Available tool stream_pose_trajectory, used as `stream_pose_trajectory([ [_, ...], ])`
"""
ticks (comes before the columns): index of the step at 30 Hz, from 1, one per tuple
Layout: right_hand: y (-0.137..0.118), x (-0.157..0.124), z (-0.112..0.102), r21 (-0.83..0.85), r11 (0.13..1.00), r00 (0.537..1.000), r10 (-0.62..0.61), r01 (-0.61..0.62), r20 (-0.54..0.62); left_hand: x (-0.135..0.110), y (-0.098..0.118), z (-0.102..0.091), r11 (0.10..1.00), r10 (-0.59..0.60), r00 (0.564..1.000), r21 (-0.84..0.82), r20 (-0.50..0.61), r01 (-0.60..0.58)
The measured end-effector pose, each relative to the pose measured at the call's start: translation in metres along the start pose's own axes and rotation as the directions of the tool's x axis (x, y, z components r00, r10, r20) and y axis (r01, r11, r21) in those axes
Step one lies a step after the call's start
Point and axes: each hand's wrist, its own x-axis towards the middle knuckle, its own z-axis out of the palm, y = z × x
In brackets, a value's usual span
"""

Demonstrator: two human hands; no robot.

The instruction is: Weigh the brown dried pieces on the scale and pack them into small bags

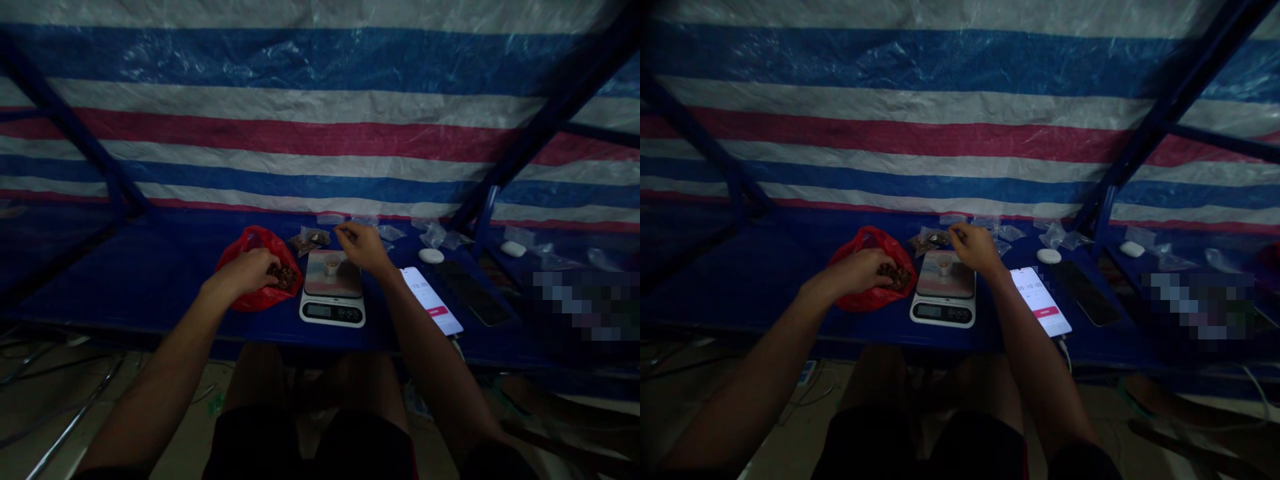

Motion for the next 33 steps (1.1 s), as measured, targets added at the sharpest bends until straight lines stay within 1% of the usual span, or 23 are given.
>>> stream_pose_trajectory([
  [4, -0.001, 0.000, -0.001, 0.004, 1.000, 1.000, -0.001, 0.001, -0.002, 0.000, -0.006, 0.000, 0.999, 0.002, 1.000, -0.038, 0.006, -0.002],
  [8, 0.002, 0.000, 0.000, 0.016, 1.000, 1.000, 0.004, -0.004, 0.006, -0.001, -0.005, -0.001, 1.000, -0.006, 1.000, -0.010, -0.020, 0.006],
  [13, 0.005, 0.000, 0.003, 0.021, 1.000, 1.000, 0.001, -0.002, 0.006, 0.000, -0.004, 0.000, 1.000, -0.001, 1.000, -0.017, 0.028, 0.001],
  [16, 0.003, 0.000, 0.002, 0.006, 1.000, 1.000, 0.005, -0.005, 0.008, 0.001, -0.006, -0.001, 1.000, 0.001, 1.000, -0.008, 0.025, -0.001],
  [21, 0.001, 0.000, 0.000, -0.005, 1.000, 1.000, -0.005, 0.005, 0.015, -0.003, -0.008, -0.012, 0.996, 0.085, 0.996, -0.021, 0.004, -0.085],
  [23, 0.001, 0.001, 0.000, -0.005, 1.000, 1.000, -0.012, 0.012, 0.014, -0.005, -0.008, -0.016, 0.995, 0.095, 0.995, -0.040, -0.009, -0.096],
  [29, 0.002, 0.000, 0.000, 0.007, 1.000, 1.000, -0.020, 0.020, 0.012, -0.005, -0.001, -0.021, 0.995, 0.100, 0.994, -0.030, 0.036, -0.099],
  [31, 0.002, 0.000, 0.000, 0.011, 1.000, 1.000, -0.015, 0.015, 0.010, -0.005, 0.006, -0.026, 0.993, 0.106, 0.994, -0.045, 0.020, -0.105],
  [33, 0.002, 0.000, 0.000, 0.009, 1.000, 1.000, -0.006, 0.006, 0.006, -0.003, 0.018, -0.034, 0.989, 0.134, 0.991, -0.055, -0.006, -0.134],
])
